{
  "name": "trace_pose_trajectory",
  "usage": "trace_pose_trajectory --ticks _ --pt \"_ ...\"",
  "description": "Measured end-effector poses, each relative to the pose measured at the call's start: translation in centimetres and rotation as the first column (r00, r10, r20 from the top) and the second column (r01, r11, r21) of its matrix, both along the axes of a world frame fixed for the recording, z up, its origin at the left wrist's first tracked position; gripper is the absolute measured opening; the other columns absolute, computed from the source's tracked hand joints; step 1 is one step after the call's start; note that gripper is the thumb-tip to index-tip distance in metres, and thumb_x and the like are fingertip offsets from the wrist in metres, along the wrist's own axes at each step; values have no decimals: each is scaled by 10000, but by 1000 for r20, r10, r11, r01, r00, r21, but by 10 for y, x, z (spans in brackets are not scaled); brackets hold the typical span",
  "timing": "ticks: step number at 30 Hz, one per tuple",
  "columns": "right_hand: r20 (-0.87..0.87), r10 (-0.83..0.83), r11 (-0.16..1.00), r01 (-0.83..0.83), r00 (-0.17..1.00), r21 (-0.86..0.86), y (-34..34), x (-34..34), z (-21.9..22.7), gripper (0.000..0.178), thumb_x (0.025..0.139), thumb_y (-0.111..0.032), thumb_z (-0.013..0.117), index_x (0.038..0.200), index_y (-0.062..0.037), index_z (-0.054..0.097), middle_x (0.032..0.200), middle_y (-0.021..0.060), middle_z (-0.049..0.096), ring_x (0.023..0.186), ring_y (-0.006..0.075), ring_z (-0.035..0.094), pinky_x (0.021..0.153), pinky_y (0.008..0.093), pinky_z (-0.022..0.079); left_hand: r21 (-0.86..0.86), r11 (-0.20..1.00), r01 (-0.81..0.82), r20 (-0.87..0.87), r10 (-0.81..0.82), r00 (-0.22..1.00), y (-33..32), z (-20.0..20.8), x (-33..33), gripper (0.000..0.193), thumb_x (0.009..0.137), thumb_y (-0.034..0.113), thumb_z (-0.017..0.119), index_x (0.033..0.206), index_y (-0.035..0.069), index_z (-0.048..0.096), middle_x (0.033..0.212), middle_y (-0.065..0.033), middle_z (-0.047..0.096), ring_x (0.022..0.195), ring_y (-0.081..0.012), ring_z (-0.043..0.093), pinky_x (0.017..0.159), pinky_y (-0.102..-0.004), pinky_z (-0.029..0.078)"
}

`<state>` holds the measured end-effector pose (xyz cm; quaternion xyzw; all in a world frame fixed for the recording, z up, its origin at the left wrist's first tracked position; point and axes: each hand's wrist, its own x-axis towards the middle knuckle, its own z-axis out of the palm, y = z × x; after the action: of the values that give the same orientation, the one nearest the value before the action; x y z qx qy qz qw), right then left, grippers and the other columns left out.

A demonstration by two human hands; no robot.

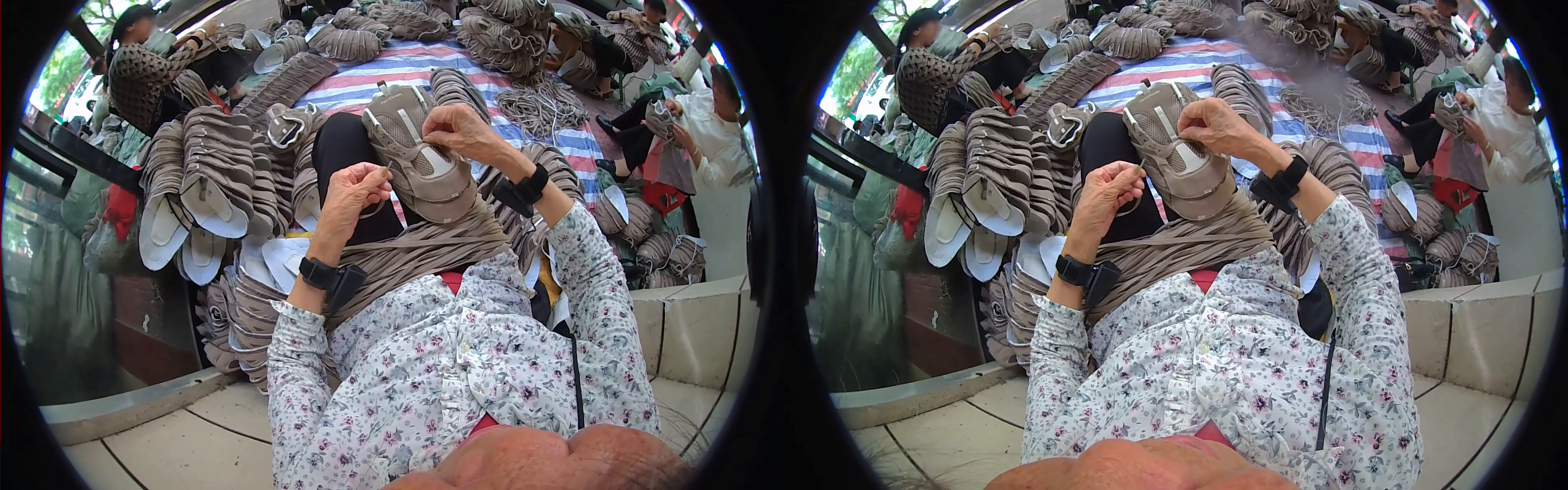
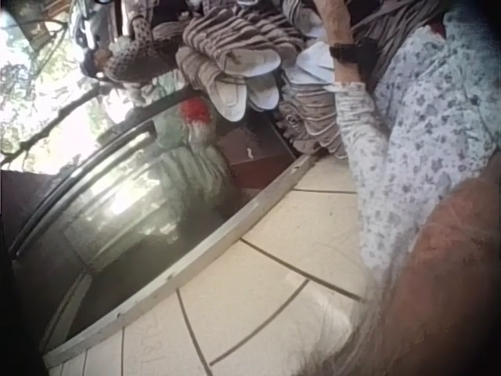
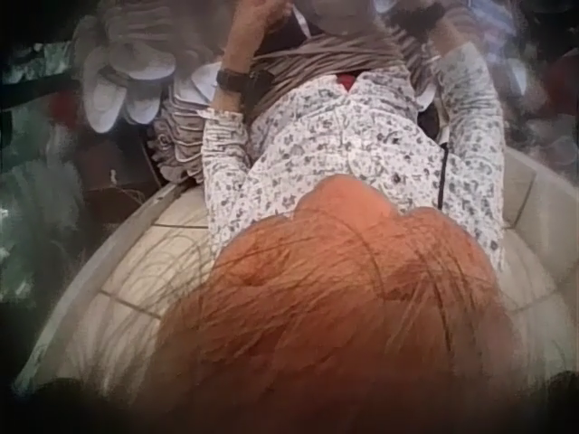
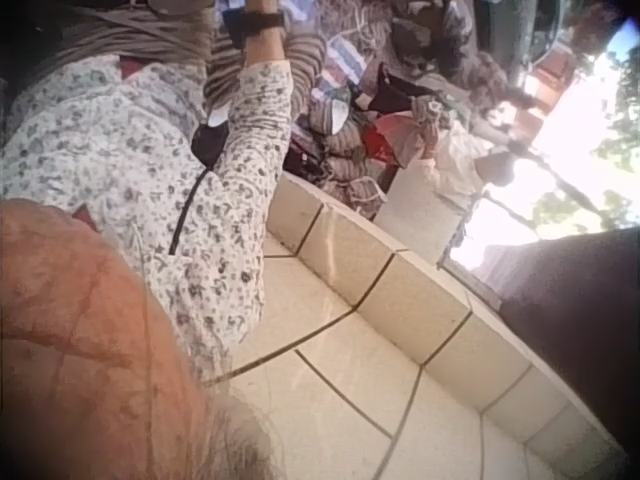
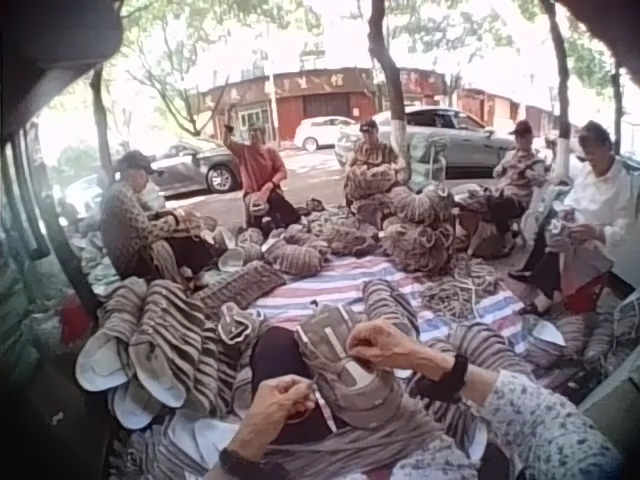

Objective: The person is manually inserting and threading laces into a shoe upper as part of the manufacturing process.

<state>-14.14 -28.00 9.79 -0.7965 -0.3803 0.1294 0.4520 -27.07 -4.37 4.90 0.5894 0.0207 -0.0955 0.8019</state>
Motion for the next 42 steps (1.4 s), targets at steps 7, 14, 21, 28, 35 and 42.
trace_pose_trajectory --ticks 7,14,21,28,35,42 --pt "557 -89 996 91 826 25 4 -19 -1 76 820 62 582 882 25 608 808 149 615 764 331 625 664 374 489 -96 995 8 -3 -8 1000 2 0 -1 214 967 204 636 1006 -4 666 831 -22 675 687 -52 645 636 -149 526" --pt "514 92 996 -69 853 -64 17 -27 10 223 780 125 517 975 19 546 930 191 638 881 398 634 724 443 488 -93 996 7 11 -6 1000 1 -2 -3 202 970 192 630 1004 -4 661 837 -27 674 702 -59 649 645 -152 530" --pt "589 -52 998 53 807 15 12 -31 6 186 789 104 533 951 20 568 901 190 647 835 388 642 715 443 492 -154 988 -11 -4 11 1000 1 -2 -4 225 971 191 628 1049 -19 656 856 -37 680 722 -66 657 664 -152 538" --pt "690 69 984 63 720 -164 13 -31 13 163 808 22 586 964 -13 616 856 137 610 779 325 617 712 402 468 -218 976 -26 -1 26 1000 4 -3 -3 290 957 183 644 1123 -55 630 908 -87 694 809 -124 695 718 -181 572" --pt "783 260 932 67 566 -357 24 -42 20 125 739 -20 658 859 -13 627 906 92 620 921 262 630 803 384 476 -252 967 -23 17 29 999 5 -3 -4 308 970 177 622 1164 -62 610 936 -86 697 841 -124 698 732 -170 571" --pt "815 337 899 97 471 -427 34 -41 20 119 737 -31 667 850 5 647 840 95 620 895 240 643 791 352 495 -268 963 -22 26 30 999 6 -5 -4 332 962 162 631 1184 -81 588 960 -101 690 879 -146 700 762 -181 580"
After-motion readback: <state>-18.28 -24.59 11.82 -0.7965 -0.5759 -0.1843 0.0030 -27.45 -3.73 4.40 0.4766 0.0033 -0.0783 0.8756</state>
